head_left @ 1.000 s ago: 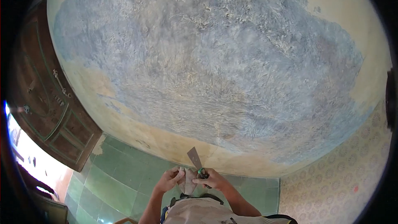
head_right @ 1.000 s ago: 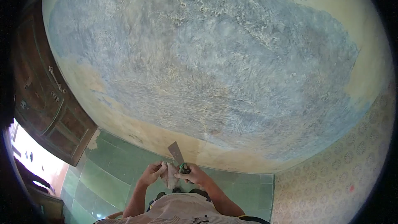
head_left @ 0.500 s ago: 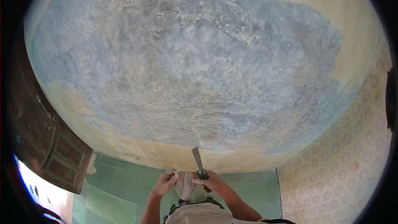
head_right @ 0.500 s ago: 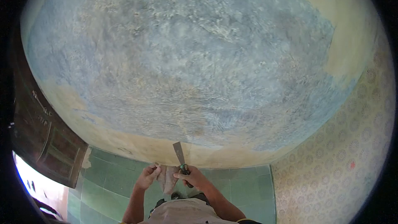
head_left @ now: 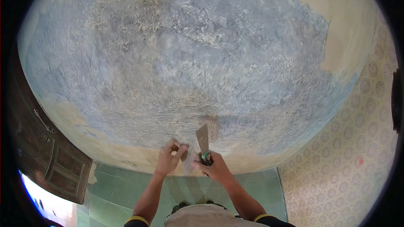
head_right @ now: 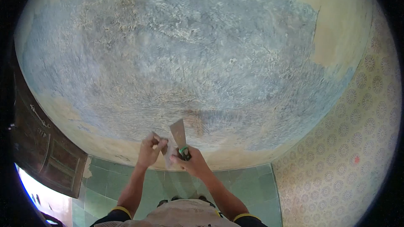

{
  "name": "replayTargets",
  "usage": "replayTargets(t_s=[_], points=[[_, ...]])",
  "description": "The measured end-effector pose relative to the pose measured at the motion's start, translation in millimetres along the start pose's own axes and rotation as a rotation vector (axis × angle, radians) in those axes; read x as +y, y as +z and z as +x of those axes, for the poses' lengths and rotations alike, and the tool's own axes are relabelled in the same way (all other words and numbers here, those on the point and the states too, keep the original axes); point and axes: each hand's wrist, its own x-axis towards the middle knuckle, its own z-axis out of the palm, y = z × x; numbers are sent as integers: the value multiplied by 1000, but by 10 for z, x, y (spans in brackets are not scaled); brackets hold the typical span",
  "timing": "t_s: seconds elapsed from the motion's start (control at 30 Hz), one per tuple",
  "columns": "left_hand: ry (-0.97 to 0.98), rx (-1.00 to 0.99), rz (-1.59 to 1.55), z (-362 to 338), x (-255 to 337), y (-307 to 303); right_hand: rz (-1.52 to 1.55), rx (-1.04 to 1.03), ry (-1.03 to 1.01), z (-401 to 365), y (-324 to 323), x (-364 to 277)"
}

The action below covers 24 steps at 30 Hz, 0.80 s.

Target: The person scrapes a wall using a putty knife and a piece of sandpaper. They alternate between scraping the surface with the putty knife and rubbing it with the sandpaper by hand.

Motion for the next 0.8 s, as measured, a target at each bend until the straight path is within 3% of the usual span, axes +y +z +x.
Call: replayTargets(t_s=[0.07,0.13,0.27,0.33,0.4,0.47,0.5,0.53,0.57,0.6,0.67,0.7,0.77,0.8], points=[[89,46,32,249,133,55,-5,124,-116,99,-21,-186],[12,37,-349,520,453,79,41,165,-178,172,-125,-456],[239,42,-190,1033,1163,-33,120,245,-438,347,-507,-1015],[395,30,-66,1319,1493,-122,-76,202,-527,299,-731,-1464],[431,151,25,1535,1848,-224,-277,236,-638,374,-833,-1758],[480,151,-333,1798,1974,-232,-385,287,-741,474,-894,-1923],[480,146,-330,1784,2052,-220,-538,420,-760,447,-907,-2050],[574,196,-13,1784,2187,-205,-696,556,-785,434,-931,-2201],[658,250,306,1800,2292,-182,-698,561,-797,424,-958,-2345],[664,252,304,1836,2349,-154,-779,636,-880,400,-982,-2463],[917,190,763,1971,2463,-87,-863,714,-967,450,-1091,-2621],[931,195,761,2077,2519,-50,-983,784,-1022,496,-1173,-2719],[1188,222,974,2310,2608,33,-1110,861,-1085,609,-1265,-2895],[1199,231,971,2412,2662,81,-1168,934,-1099,676,-1300,-2967]])
